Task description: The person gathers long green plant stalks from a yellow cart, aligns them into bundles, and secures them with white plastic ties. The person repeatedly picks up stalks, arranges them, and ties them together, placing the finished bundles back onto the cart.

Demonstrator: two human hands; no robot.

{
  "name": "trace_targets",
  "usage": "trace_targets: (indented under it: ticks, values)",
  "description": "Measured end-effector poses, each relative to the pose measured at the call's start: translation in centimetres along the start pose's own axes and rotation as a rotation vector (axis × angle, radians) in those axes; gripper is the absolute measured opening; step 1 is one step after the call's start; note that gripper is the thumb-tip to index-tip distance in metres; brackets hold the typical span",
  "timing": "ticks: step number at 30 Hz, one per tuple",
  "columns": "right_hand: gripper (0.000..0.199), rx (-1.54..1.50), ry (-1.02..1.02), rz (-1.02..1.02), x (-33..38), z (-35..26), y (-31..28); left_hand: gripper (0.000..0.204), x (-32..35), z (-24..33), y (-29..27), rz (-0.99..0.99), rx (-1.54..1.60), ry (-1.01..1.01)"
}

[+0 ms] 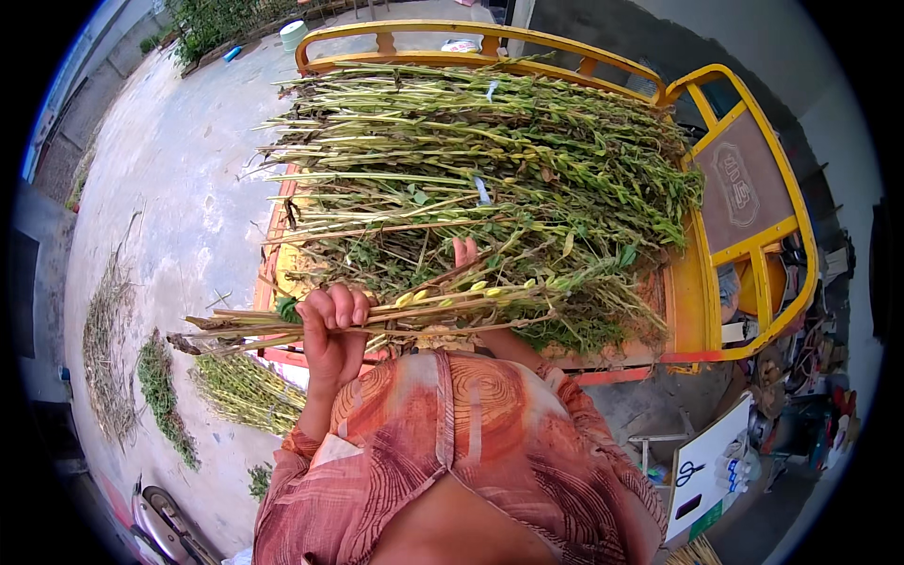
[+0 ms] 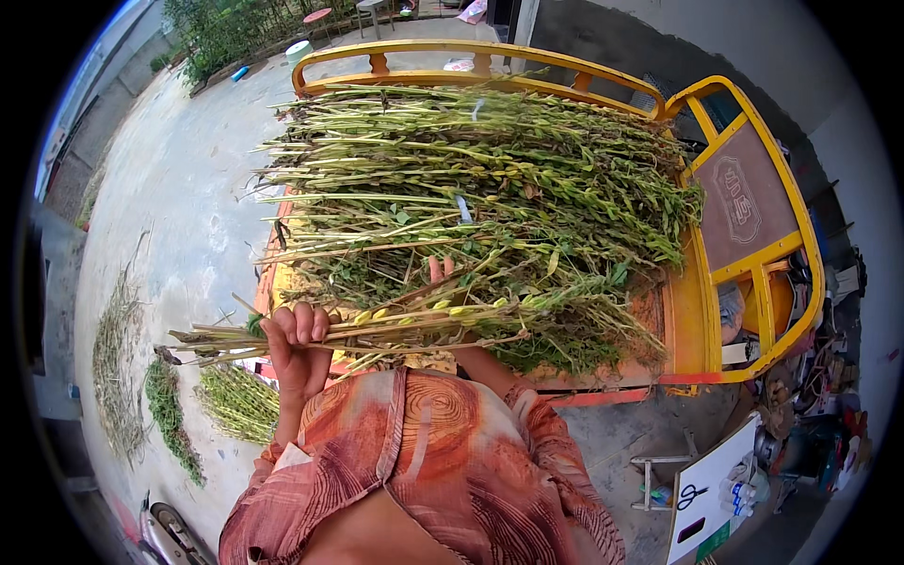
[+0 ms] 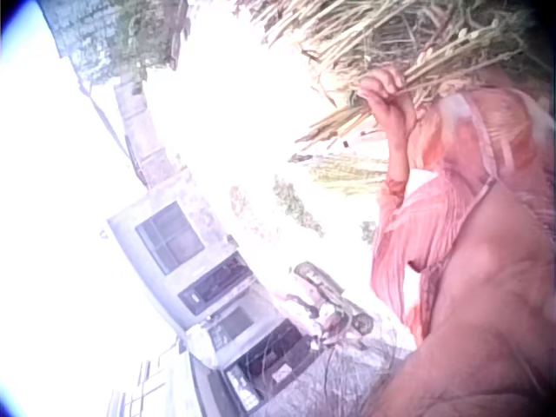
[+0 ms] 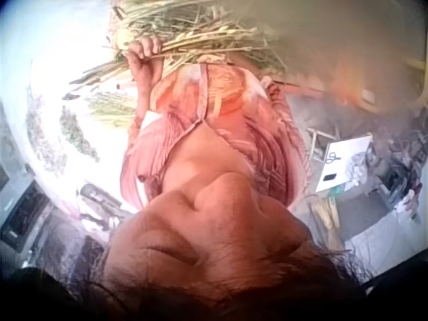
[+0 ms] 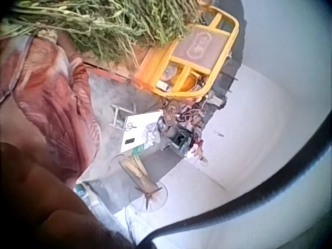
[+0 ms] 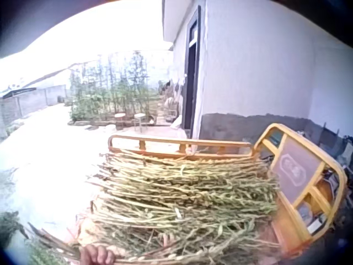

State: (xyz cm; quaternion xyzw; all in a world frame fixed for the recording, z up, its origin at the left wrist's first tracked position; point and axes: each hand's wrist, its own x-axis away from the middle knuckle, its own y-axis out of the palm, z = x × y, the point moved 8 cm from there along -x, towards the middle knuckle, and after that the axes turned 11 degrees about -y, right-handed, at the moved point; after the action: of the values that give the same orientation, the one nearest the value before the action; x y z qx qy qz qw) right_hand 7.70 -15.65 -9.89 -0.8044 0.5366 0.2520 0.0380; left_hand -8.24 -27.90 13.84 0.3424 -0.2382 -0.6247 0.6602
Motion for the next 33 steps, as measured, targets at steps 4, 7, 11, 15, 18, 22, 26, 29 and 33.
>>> trace_targets:
  ticks: [4,7,11,15,18,22,26,29,33]
  values:
    - [0.056,0.619,0.617,-0.363,4.5,2.1,-3.5,0.043,0.9,0.0,-3.2,0.196,0.268,-0.015]
    - [0.056,1.011,0.541,-1.099,10.2,2.7,-2.4,0.045,0.9,-1.7,-12.4,0.479,0.444,0.003]
    - [0.038,0.772,0.675,-1.075,16.1,-0.4,-8.1,0.044,0.0,-5.5,-21.8,0.593,0.542,0.01]
    - [0.017,0.521,0.633,-0.724,4.1,-11.9,-3.9,0.042,2.0,-7.2,-27.6,0.687,0.637,0.05]
    - [0.013,0.649,0.275,-0.592,-6.2,-13.8,2.2,0.038,0.7,-9.7,-30.7,0.687,0.676,0.007]
    - [0.046,0.985,-0.158,-0.842,-12.9,-4.4,12.7,0.034,-0.9,-11.2,-32.0,0.71,0.702,-0.075]
    - [0.079,1.614,0.094,-1.082,-13.4,6.6,16.3,0.023,-0.8,-12.0,-33.1,0.784,0.711,-0.116]
    - [0.053,1.651,0.117,-1.107,-12.4,9.0,16.8,0.019,-0.6,-11.3,-33.4,0.774,0.692,-0.079]
    - [0.028,1.494,0.181,-1.213,-11.4,8.7,16.2,0.023,-0.6,-11.3,-33.5,0.819,0.668,-0.059]
